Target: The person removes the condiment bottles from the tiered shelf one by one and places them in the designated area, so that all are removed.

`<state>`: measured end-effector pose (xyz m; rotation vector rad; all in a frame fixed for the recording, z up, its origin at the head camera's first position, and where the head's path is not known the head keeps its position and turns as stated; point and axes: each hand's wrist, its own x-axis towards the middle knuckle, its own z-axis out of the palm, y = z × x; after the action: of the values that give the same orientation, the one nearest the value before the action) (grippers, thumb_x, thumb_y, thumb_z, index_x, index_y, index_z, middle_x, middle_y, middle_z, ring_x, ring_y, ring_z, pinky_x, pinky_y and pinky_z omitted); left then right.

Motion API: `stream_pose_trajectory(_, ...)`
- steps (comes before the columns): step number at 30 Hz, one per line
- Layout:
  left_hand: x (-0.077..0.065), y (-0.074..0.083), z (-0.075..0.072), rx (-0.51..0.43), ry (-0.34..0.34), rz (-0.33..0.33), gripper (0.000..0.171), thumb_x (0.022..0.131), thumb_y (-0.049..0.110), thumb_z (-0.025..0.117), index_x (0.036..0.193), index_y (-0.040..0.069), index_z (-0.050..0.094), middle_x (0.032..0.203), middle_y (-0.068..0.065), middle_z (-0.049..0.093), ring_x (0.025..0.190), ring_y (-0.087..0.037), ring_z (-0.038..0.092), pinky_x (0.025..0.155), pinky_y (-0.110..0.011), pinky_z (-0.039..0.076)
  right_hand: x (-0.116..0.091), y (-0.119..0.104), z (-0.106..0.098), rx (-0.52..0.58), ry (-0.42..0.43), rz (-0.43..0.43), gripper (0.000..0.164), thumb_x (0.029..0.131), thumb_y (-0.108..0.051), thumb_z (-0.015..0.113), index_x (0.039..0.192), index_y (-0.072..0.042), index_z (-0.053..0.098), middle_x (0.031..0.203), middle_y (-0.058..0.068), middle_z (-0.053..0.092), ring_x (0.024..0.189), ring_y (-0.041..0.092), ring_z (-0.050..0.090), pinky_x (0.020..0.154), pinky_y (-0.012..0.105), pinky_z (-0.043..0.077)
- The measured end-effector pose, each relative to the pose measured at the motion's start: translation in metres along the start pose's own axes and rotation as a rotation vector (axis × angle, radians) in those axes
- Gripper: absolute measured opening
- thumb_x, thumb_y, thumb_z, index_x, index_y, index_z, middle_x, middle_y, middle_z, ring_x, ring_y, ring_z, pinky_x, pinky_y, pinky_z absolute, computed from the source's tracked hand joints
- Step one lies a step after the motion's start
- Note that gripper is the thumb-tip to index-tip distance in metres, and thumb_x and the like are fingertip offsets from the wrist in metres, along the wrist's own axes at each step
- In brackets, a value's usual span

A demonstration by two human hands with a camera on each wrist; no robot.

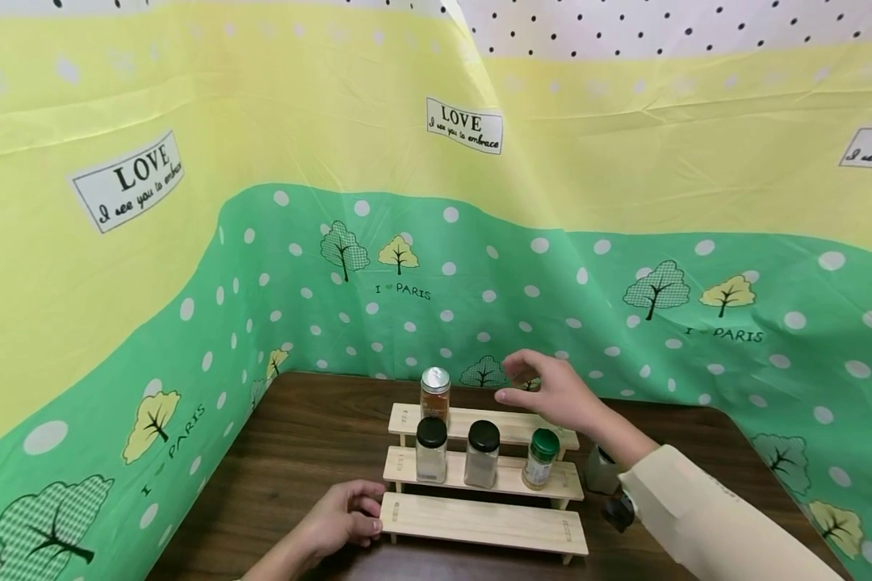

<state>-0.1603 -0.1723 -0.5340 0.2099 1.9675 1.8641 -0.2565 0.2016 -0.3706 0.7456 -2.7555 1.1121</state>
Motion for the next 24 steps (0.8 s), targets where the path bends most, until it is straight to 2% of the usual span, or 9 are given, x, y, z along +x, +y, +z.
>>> stream_pose_trajectory(5,0.0,-0.001,0.0,-0.002,0.0,-0.004,0.056,0.086,-0.007,0.072,0.137,-0.014,0.05,0.098,-0.013,0.063,0.078,-0.02,0.067,0.065,-0.032,0.059,0.012,-0.013,0.011,0.002,-0.048,-0.002,0.05,0.088,-0.041,0.08,0.129,-0.018,0.063,0.119,0.0,0.068,0.111,0.026,0.066,0.089,0.044,0.057)
stream_pose_trajectory(11,0.002,-0.002,-0.002,0.002,0.002,-0.002,0.055,0.086,-0.007,0.072,0.137,-0.013,0.051,0.099,-0.013,0.063,0.078,-0.02,0.068,0.065,-0.033,0.059,0.027,-0.024,0.022,-0.007,-0.093,-0.001,0.057,0.088,-0.044,0.08,0.134,-0.017,0.06,0.118,-0.002,0.07,0.112,0.025,0.066,0.091,0.043,0.057)
stream_pose_trajectory(14,0.002,-0.003,-0.003,0.0,0.005,0.001,0.056,0.086,-0.007,0.072,0.137,-0.013,0.051,0.099,-0.013,0.063,0.077,-0.02,0.068,0.065,-0.033,0.059,0.031,-0.03,0.027,0.009,-0.116,0.001,0.058,0.089,-0.043,0.079,0.136,-0.015,0.059,0.12,0.001,0.071,0.112,0.027,0.066,0.091,0.044,0.057)
stream_pose_trajectory(18,0.002,-0.003,-0.003,-0.002,0.007,0.001,0.056,0.086,-0.007,0.072,0.137,-0.013,0.051,0.098,-0.012,0.063,0.077,-0.021,0.068,0.064,-0.032,0.058,0.033,-0.036,0.036,0.002,-0.148,0.0,0.056,0.089,-0.042,0.079,0.134,-0.015,0.059,0.12,0.003,0.07,0.109,0.026,0.067,0.09,0.043,0.057)
stream_pose_trajectory(24,0.002,-0.003,-0.002,-0.001,0.006,0.004,0.056,0.086,-0.007,0.073,0.137,-0.013,0.051,0.098,-0.012,0.063,0.077,-0.021,0.068,0.064,-0.032,0.058,0.036,-0.04,0.047,-0.019,-0.171,0.007,0.054,0.089,-0.04,0.08,0.132,-0.013,0.061,0.114,0.0,0.071,0.098,0.018,0.068,0.086,0.038,0.057)
